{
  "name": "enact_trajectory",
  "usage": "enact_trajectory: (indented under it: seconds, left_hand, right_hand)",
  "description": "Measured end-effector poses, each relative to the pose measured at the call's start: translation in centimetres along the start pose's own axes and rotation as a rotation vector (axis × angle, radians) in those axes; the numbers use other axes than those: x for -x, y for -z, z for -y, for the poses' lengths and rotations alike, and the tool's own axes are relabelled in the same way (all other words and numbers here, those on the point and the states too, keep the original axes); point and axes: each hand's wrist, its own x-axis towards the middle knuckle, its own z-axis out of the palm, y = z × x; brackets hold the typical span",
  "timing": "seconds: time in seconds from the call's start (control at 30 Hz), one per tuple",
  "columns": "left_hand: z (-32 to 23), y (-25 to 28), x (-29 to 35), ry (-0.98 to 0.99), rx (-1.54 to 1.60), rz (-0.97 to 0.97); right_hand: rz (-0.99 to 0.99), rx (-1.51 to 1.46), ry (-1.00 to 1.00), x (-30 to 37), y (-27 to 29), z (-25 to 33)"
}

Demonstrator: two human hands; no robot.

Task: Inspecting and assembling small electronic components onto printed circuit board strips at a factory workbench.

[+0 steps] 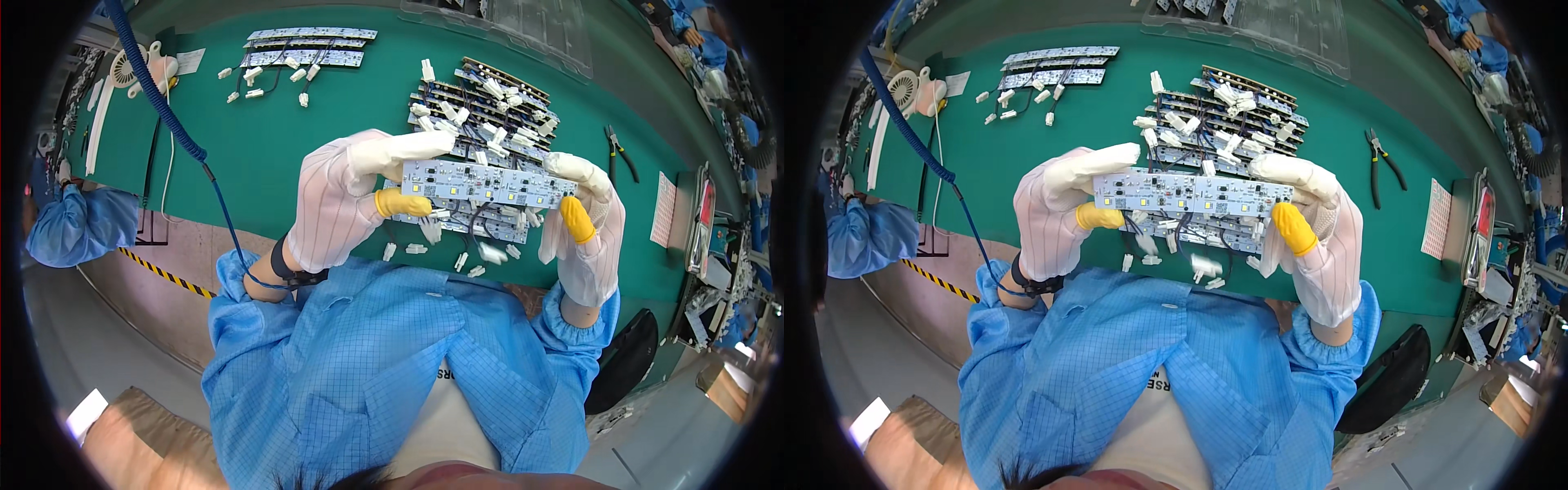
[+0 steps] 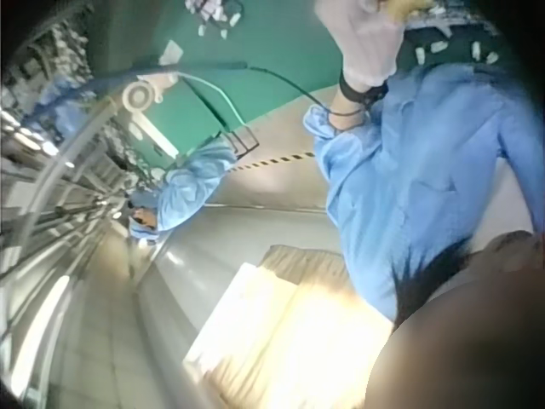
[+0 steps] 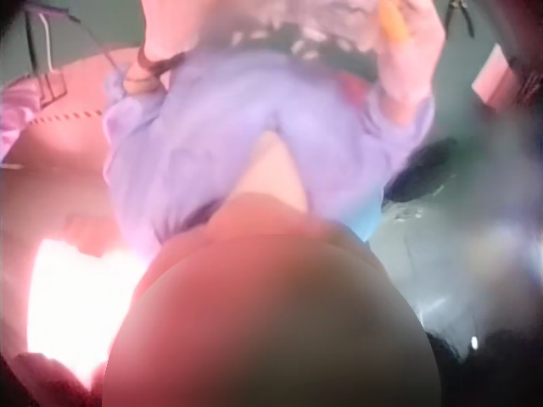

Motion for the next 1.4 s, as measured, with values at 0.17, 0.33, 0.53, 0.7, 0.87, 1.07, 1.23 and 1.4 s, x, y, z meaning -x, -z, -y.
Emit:
enact_trajectory:
  seconds: [0.17,0.33,0.53,0.7,0.87,1.07,1.23,1.4]
  left_hand:
    - [0.6,0.2,-0.4,-0.099,0.088,-0.047]
    - [0.2,0.5,-0.5,-0.014,0.065,-0.037]
    - [2.1,0.7,-0.9,-0.283,0.001,-0.102]
    - [1.9,0.6,-0.7,-0.214,0.005,-0.159]
    - [2.4,0.8,-0.8,-0.282,-0.037,-0.124]
    - [2.0,0.6,-0.9,-0.118,-0.082,-0.194]
    - [1.9,0.8,-1.1,-0.004,-0.065,-0.119]
    - [2.1,1.0,-1.0,-0.198,-0.052,-0.131]
  right_hand:
    - [0.056,0.015,0.057,-0.1,0.6,-0.3]
    - [0.216,-0.107,0.139,-0.5,1.3,-0.7]
    - [0.141,-0.099,0.128,-0.1,0.8,0.1]
    - [0.185,-0.03,0.084,0.0,0.7,0.3]
    - [0.23,-0.021,0.043,-0.1,0.7,1.1]
    - [0.263,-0.009,0.093,-0.4,0.4,1.1]
    - [0.28,-0.001,0.096,-0.4,-0.1,1.1]
    - [0.292,0.018,0.116,-0.8,0.6,0.7]
